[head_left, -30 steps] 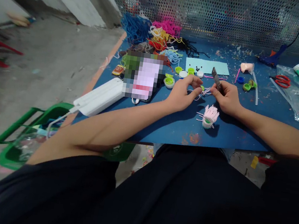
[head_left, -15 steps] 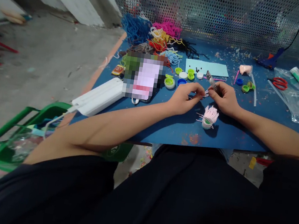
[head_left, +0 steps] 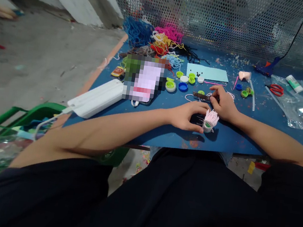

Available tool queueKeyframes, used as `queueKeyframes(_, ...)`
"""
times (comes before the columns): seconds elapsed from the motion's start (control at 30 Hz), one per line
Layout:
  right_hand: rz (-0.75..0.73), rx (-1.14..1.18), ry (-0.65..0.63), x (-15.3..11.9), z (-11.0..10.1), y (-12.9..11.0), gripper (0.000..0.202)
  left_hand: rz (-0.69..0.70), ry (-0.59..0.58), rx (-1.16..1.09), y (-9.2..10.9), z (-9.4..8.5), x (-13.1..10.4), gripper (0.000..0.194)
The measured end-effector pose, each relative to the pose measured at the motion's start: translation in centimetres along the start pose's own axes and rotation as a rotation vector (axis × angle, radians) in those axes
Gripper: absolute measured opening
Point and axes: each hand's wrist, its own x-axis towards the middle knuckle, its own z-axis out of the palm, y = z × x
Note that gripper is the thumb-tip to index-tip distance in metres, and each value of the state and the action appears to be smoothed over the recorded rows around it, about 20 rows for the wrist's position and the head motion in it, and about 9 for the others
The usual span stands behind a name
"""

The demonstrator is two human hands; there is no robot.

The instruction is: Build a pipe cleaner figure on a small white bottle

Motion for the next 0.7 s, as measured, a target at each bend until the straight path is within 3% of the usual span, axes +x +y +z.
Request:
queueKeyframes(0.1, 0.02, 0.049, 0.075, 0.2, -0.4, 0.2, 0.03, -0.009, -0.007, -0.007, 0.0, 0.5, 0.2, 0.041)
queueKeyframes(0.2, 0.045, 0.061, 0.206, 2.2, -2.7, 1.9, 0.018, -0.018, 0.006, -0.013, 0.1, 1.0, 0.4, 0.032)
queueKeyframes(0.3, 0.132, -0.014, 0.355, 6.2, -7.3, 5.4, 0.015, -0.001, 0.018, -0.048, 0.4, 1.4, 0.7, 0.024)
queueKeyframes(0.4, 0.396, -0.339, 0.429, 10.0, -13.0, 9.7, 0.023, -0.027, 0.072, -0.096, 0.7, 1.6, 0.9, 0.017)
queueKeyframes(0.47, 0.489, -0.603, 0.316, 11.1, -16.5, 12.0, 0.023, -0.072, 0.127, -0.114, 0.9, 1.7, 1.1, 0.016)
queueKeyframes(0.53, 0.54, -0.698, 0.164, 11.0, -19.2, 13.5, 0.026, -0.102, 0.173, -0.136, 1.0, 1.7, 1.3, 0.017)
queueKeyframes(0.7, 0.479, -0.664, 0.09, 9.4, -21.5, 15.1, 0.052, -0.114, 0.228, -0.274, 1.4, 1.8, 1.8, 0.015)
